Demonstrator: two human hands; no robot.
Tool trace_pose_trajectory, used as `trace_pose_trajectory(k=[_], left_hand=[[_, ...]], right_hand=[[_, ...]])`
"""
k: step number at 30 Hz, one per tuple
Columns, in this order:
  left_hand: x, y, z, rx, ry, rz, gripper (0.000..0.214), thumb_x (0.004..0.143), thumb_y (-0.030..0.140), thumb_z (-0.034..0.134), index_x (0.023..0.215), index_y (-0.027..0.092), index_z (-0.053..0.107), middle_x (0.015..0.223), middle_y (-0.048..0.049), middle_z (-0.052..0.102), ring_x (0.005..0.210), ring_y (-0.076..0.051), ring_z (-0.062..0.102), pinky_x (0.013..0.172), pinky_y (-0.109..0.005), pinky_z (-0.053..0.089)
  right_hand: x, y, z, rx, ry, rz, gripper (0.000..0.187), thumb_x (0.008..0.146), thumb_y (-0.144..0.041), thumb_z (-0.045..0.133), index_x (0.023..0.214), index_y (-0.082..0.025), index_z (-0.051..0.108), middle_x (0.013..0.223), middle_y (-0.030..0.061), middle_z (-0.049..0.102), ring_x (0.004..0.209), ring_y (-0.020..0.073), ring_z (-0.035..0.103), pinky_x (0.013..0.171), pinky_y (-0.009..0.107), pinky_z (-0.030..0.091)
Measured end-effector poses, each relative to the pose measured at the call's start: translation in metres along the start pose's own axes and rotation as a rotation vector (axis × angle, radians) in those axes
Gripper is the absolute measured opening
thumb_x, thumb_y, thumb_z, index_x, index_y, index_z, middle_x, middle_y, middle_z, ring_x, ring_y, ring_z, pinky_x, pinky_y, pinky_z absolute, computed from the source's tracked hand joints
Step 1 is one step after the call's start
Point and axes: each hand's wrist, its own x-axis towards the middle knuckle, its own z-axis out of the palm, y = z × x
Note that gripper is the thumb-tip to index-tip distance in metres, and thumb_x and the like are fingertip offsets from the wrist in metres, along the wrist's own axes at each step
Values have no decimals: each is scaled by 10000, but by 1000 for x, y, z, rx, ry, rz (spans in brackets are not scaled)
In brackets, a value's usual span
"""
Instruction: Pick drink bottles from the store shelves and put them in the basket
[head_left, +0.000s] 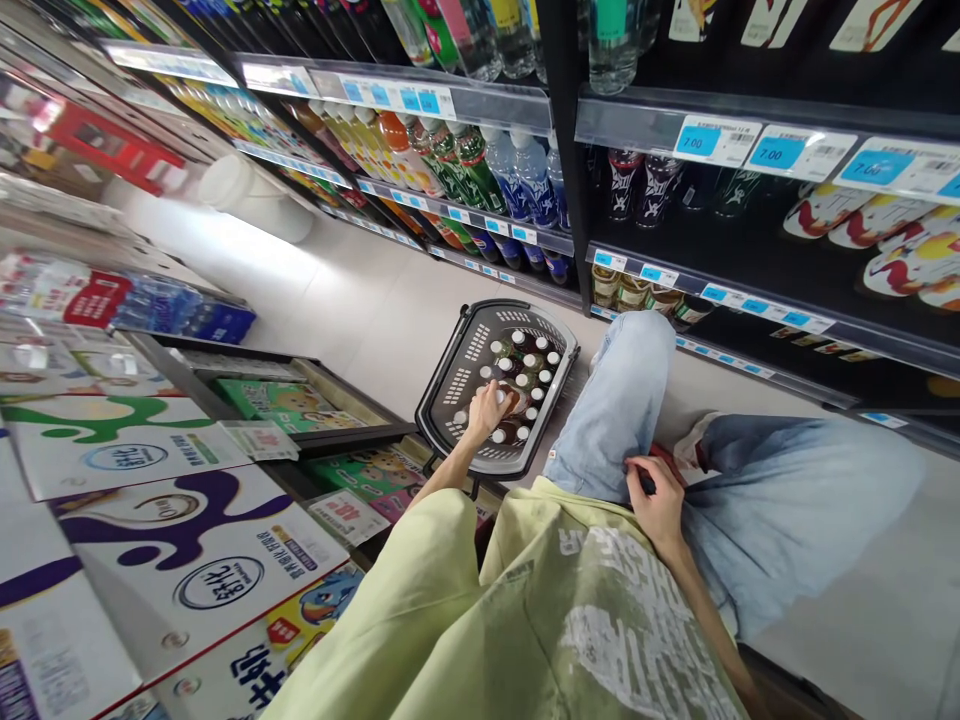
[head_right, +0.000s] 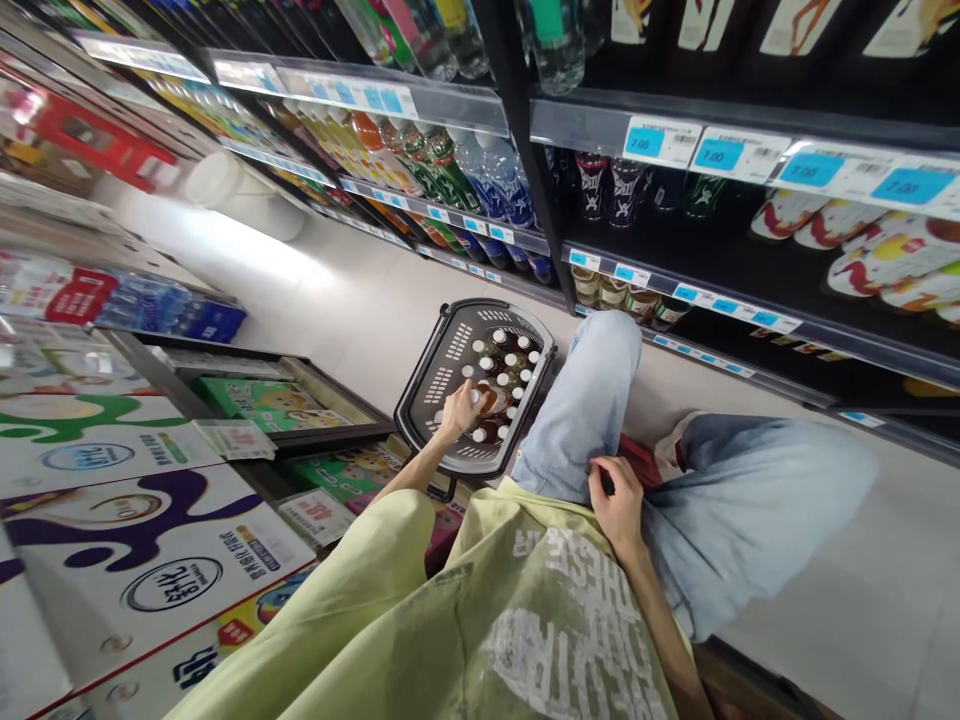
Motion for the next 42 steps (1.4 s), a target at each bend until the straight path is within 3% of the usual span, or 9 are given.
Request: trace_pose_trajectory(k=[4, 11, 14, 20, 28, 35, 42], left_hand=[[1, 4, 12, -53, 50, -73, 462, 1037, 534, 535, 1301, 165, 623, 1184, -165, 778, 1127, -330, 735, 950, -370, 521], [5, 3, 27, -78, 9, -140, 461, 1040, 496, 523, 1319, 137, 596, 1196, -183, 768, 1114, -345, 741, 925, -374, 527], [5, -1, 27, -66, 2, -101, 452, 1054, 488, 506, 1334, 146, 597, 1223, -177, 757, 1116, -332, 737, 924, -367, 525], [-4, -6, 36, 5, -98, 147, 362, 1051, 458, 555, 1275, 189, 647, 1294, -173, 713, 1240, -325, 679, 969, -341, 515], [1, -15, 33, -35, -108, -30, 421, 1038, 481, 574, 1313, 163, 591, 1267, -168, 730, 1146, -333, 724, 921, -359, 533], [5, -20, 33, 19, -218, 90, 510, 967, 431, 712, 1370, 147, 582, 1312, -199, 707, 1151, -320, 724, 943, -350, 535], [-4, -24, 40, -56, -128, 14, 423, 951, 472, 718, 1249, 189, 618, 1231, -129, 748, 1135, -295, 732, 918, -326, 534]], right_hand=[[2, -1, 1, -2, -5, 4, 110, 1021, -213, 621, 985, -230, 723, 928, 60, 773, 840, 230, 734, 798, 383, 617], [4, -1, 2, -15, -11, 9, 108, 1021, -225, 624, 982, -232, 724, 927, 57, 778, 850, 232, 738, 803, 381, 619], [5, -1, 2, -24, -12, 10, 108, 1021, -224, 621, 981, -233, 721, 925, 57, 776, 850, 231, 736, 804, 379, 617], [4, 0, 2, -36, -25, 15, 108, 1023, -210, 619, 987, -233, 717, 936, 56, 776, 864, 228, 735, 810, 371, 610], [5, 3, 5, -31, -39, 44, 129, 1015, -201, 600, 977, -226, 721, 944, 60, 773, 878, 232, 731, 838, 375, 606], [6, 3, 4, -34, -45, 28, 122, 1024, -209, 609, 988, -223, 725, 947, 53, 772, 882, 223, 731, 845, 354, 602], [3, 3, 2, -31, -49, 34, 141, 1027, -203, 599, 986, -225, 732, 955, 54, 776, 888, 222, 737, 857, 355, 600]])
